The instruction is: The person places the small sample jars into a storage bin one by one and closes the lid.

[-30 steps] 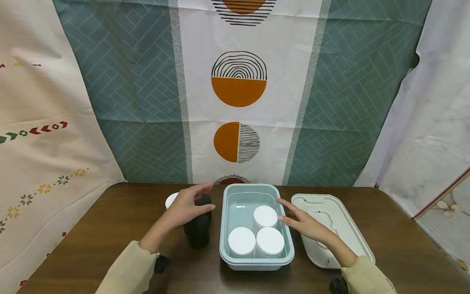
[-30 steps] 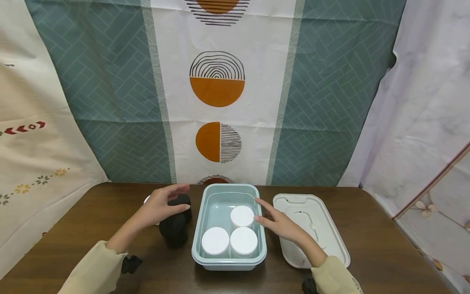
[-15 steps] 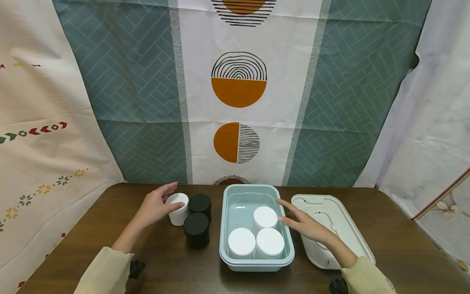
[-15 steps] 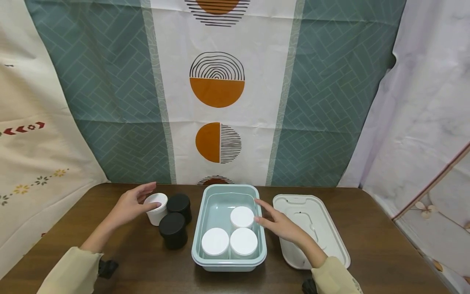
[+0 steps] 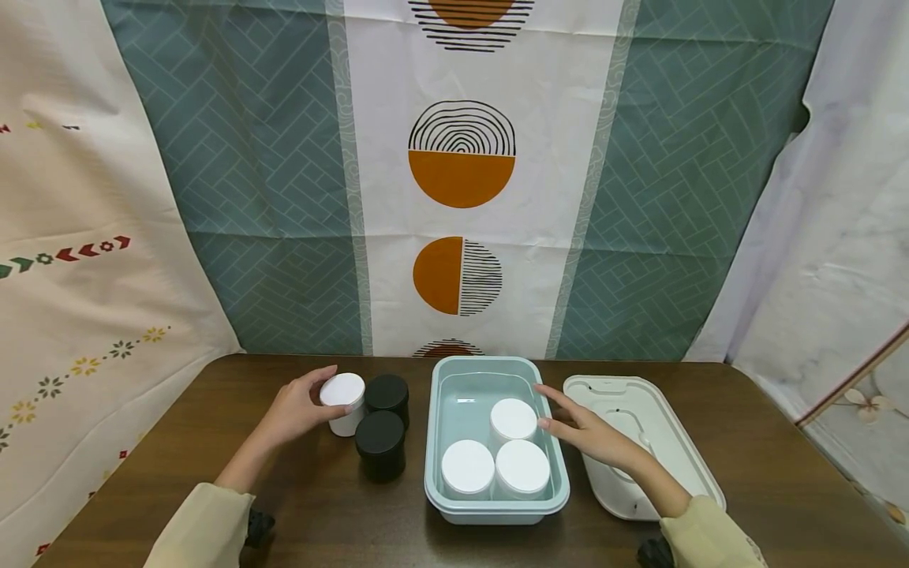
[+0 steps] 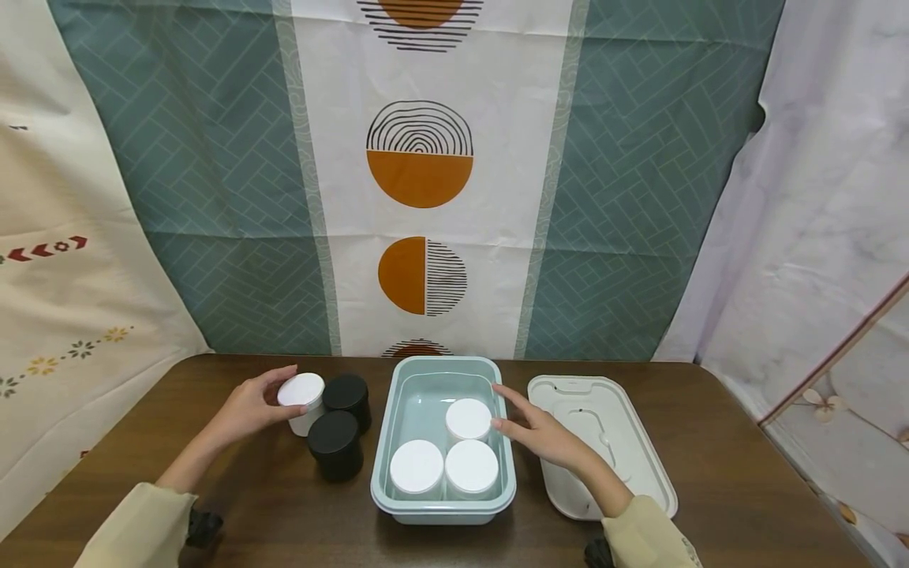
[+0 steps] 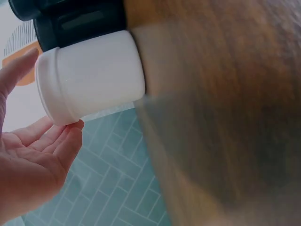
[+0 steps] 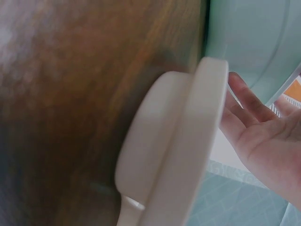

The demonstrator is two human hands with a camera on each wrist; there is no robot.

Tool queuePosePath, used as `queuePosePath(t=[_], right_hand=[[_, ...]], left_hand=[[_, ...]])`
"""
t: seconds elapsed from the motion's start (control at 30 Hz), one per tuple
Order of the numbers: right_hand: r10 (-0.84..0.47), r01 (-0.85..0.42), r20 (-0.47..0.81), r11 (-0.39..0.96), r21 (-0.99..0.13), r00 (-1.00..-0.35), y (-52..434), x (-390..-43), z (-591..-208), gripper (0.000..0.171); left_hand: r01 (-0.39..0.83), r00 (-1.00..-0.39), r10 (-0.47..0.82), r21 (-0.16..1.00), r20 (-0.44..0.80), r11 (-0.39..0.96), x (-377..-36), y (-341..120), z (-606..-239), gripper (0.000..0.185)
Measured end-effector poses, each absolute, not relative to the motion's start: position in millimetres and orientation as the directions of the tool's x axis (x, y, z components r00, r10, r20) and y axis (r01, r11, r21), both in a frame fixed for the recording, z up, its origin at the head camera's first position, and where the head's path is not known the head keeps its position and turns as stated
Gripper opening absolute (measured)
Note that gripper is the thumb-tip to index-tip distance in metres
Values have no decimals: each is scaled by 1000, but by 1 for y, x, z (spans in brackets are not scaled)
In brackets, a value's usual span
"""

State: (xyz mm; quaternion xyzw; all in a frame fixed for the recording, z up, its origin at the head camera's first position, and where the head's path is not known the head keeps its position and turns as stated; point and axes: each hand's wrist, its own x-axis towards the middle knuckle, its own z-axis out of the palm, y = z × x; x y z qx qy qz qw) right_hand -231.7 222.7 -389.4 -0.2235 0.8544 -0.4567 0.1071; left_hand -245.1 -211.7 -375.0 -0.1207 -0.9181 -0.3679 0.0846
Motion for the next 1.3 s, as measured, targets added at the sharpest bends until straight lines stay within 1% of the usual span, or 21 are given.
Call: queuePosePath(t=[0.17,0.47,0.73,1.1,1.3], right_hand=[[-475,-283,21,487,-826,-880,222,-232,-390,61],[-476,-277,15,487,-828,-879,222,-232,-390,61],[-473,-279,21,483,-830,-881,222,-232,-391,60],[-480,-285,25,477,-831,-877,223,-233,-391,60],[-480,-283,22,479,-831,-877,224,-232,-390,61]], left_hand=[[274,-958,150,636,243,721,-246,-211,-380,71],[263,-961,138,641,239,721,-246,-210,-382,70],[270,-955,124,619,269,737,-246,-212,-382,69],[264,-940,53,622,336,738,-237,-217,-354,69],[268,-937,24,671,349,691,-232,-216,-336,69]])
